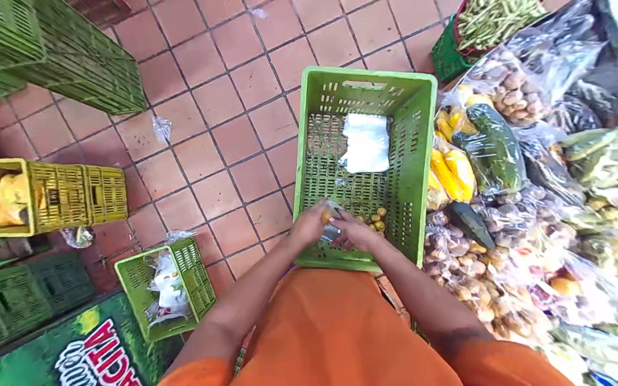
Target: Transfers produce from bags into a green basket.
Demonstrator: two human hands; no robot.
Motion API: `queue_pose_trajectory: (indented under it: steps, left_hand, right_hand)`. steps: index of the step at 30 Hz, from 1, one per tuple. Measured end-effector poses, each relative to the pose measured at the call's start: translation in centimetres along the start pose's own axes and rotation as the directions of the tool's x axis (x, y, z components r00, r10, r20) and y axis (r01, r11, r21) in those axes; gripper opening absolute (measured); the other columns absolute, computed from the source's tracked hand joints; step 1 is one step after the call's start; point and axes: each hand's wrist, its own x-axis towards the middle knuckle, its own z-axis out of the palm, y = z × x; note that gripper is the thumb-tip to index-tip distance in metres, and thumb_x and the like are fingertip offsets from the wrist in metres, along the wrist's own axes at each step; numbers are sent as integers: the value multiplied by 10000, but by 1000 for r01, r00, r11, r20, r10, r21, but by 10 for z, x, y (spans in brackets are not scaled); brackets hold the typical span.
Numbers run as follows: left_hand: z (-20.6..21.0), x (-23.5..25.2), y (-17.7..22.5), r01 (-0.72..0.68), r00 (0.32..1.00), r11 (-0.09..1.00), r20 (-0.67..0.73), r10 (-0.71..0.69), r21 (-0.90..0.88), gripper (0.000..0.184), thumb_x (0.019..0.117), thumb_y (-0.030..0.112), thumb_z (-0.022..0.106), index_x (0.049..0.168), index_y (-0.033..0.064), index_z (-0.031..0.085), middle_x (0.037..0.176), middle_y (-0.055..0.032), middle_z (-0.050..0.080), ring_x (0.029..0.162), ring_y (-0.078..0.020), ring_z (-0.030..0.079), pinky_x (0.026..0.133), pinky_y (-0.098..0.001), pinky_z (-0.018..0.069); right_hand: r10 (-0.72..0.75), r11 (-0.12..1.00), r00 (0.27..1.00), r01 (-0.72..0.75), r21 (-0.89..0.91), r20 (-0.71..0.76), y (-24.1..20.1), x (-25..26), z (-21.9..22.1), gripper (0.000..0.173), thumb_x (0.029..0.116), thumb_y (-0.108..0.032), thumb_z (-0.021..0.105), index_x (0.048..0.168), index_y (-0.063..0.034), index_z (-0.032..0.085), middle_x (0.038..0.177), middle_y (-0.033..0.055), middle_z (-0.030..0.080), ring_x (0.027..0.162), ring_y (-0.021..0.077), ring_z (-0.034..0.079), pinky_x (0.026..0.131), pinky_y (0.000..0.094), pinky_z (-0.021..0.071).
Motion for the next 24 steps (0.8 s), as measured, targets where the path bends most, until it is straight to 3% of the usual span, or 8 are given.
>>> queue_pose_trajectory:
  steps: [2,4,6,11,13,15,19,24]
  left_hand:
    - [-12,-8,8,-36,999,998,-37,38,49,564,939,2,515,1487,136,538,1614,-7,435,1347,-238,578,1093,-491,498]
    - [-37,-25,29,-63,994,991,-76,73,122,449,969,39,478,1364,162,654,1512,6,562,1314,-221,605,1085,-492,498]
    - [-56,-38,37,-79,993,960,-60,99,269,302,993,107,504,1188,130,734,1339,-51,682,1216,-278,658,1005,-557,521]
    - [-70,-58,46,-70,995,896,-29,92,438,266,980,218,637,1214,115,711,1403,-71,628,1136,-345,679,880,-617,561]
    - [-78,-67,57,-50,996,900,-40,75,434,324,947,159,645,1265,136,700,1509,-50,549,1155,-359,668,875,-631,557]
    - [-76,-72,60,-76,995,909,-26,95,409,364,920,100,653,1280,126,699,1565,-38,495,1209,-367,642,912,-642,542]
    - [-70,-89,80,-147,989,921,21,149,361,432,908,68,652,1337,113,629,1555,-48,497,1189,-340,657,917,-605,553]
    - [-62,-67,67,-89,996,955,56,76,282,507,940,43,596,1440,123,571,1592,-39,461,1351,-302,560,1076,-585,473]
  right_hand:
    - [-185,840,978,105,-532,-99,6,-15,12,789,1025,-424,575,1648,-178,158,1448,192,558,997,317,716,810,524,608]
    - [-425,574,901,195,-795,-86,2,-36,14,689,1004,-382,600,1571,-77,358,1360,209,620,1150,375,667,986,594,527]
    - [-602,386,798,259,-885,-29,-1,-47,7,354,1039,-296,538,1253,-42,659,1161,183,699,1088,360,682,959,562,535]
    - [-774,-1,557,476,-879,303,-31,-92,-13,223,1020,-185,568,977,-66,751,960,93,733,963,261,710,894,478,581]
    - [-791,38,500,613,-789,351,-39,-106,-19,202,1002,-201,601,960,-90,765,935,27,731,939,159,691,893,394,571]
    - [-778,298,566,713,-634,272,-33,-108,-27,199,992,-164,597,1001,-69,772,954,8,738,913,92,686,869,324,577]
    - [-620,770,733,502,-394,-280,5,-58,-87,326,1023,-283,596,1303,-118,602,1184,100,680,1034,219,688,904,443,585]
    - [-253,559,912,-136,-818,-324,98,52,-138,877,793,-388,828,1547,-159,444,1576,309,343,1417,526,381,1079,718,397]
